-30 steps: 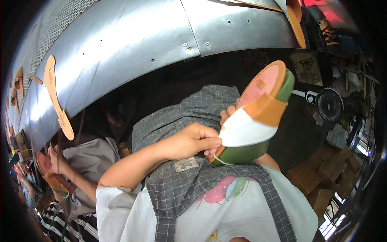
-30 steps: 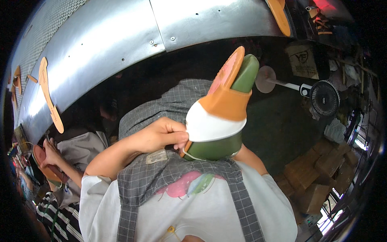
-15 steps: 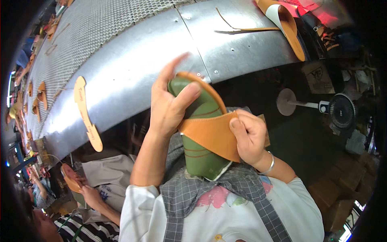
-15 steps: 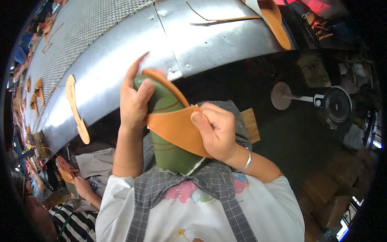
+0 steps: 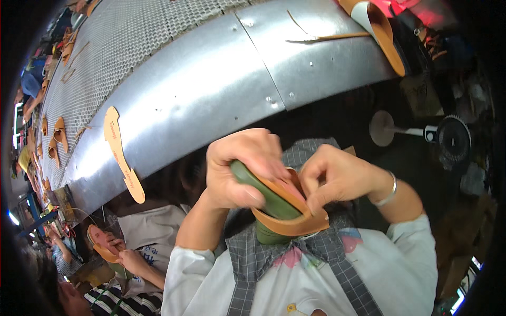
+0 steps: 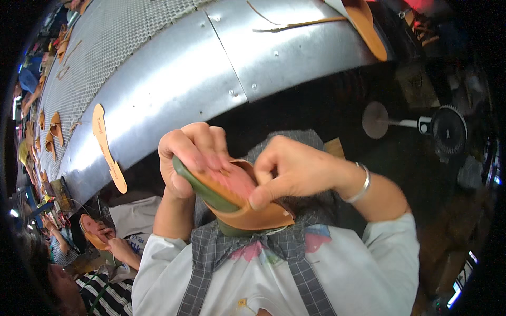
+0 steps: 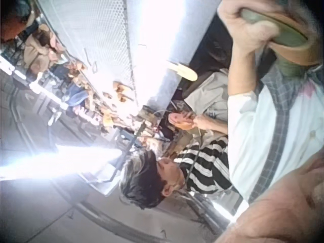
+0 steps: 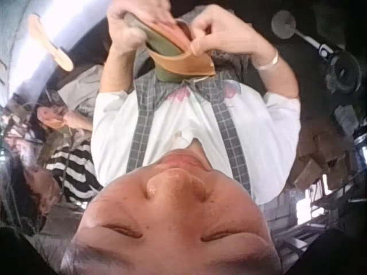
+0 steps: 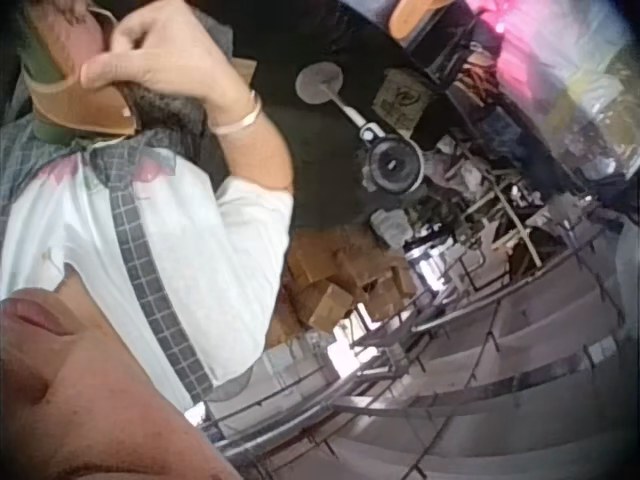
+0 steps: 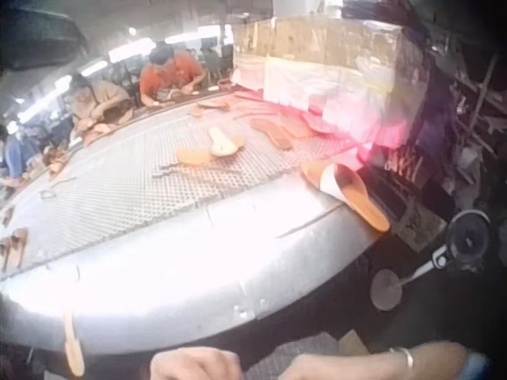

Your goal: The person fits sandal uppers and straps onto shoe lasts and insoles by hand, removes them from the lasts, carries a sandal to apply glue at a workstation, and presses the straps onto the insole.

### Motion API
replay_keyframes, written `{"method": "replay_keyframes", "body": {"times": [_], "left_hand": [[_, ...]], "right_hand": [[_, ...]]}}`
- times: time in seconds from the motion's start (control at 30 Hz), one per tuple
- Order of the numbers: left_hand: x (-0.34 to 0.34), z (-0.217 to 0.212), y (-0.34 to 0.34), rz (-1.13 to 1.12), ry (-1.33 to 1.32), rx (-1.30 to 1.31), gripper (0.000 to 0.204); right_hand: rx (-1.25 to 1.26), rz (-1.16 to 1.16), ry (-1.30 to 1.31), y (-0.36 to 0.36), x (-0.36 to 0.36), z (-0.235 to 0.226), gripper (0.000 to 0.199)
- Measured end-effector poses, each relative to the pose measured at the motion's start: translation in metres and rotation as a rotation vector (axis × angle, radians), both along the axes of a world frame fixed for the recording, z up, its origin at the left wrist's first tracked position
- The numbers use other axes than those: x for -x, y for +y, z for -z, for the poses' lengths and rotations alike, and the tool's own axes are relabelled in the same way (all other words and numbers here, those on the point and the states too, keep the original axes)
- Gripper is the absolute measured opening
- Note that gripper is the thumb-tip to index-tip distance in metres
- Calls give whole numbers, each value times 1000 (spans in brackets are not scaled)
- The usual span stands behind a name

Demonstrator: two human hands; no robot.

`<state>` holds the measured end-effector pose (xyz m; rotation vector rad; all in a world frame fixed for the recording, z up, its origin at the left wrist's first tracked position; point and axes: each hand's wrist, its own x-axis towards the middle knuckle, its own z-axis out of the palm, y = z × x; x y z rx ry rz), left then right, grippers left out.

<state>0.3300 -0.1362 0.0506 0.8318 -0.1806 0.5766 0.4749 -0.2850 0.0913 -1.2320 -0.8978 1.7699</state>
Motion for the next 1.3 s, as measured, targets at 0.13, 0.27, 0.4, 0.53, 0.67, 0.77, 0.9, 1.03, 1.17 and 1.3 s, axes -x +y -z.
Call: {"method": "replay_keyframes", "body": {"times": [0.13,0.27,0.4,0.53,0.67,0.77,0.9,1.03,1.17,1.3], "left_hand": [[-7,-18,-8,24,-33,99,37],[10,17,0,-142,209,176,37],[26,46,3,-152,220,211,35],[34,58,-1,-131,228,272,35],[27,58,-14,-88,209,280,36],[26,55,-17,-86,112,321,32],[10,48,-22,25,-84,300,40],[-7,40,-21,136,-146,273,38],[-6,39,-11,139,-94,262,36],[-16,34,-11,104,-80,257,34]], "right_hand": [[107,0,73,-6,11,-9,36],[-39,287,-79,-32,24,11,32],[-378,138,-388,-62,26,19,28],[-155,124,-107,-69,21,27,25],[-224,81,-58,-77,14,41,24],[-242,20,-108,-74,17,41,22],[55,-145,-66,-69,20,45,32],[95,-7,284,-74,35,58,70],[104,-135,272,-77,19,67,77],[30,65,408,-72,10,54,99]]}}
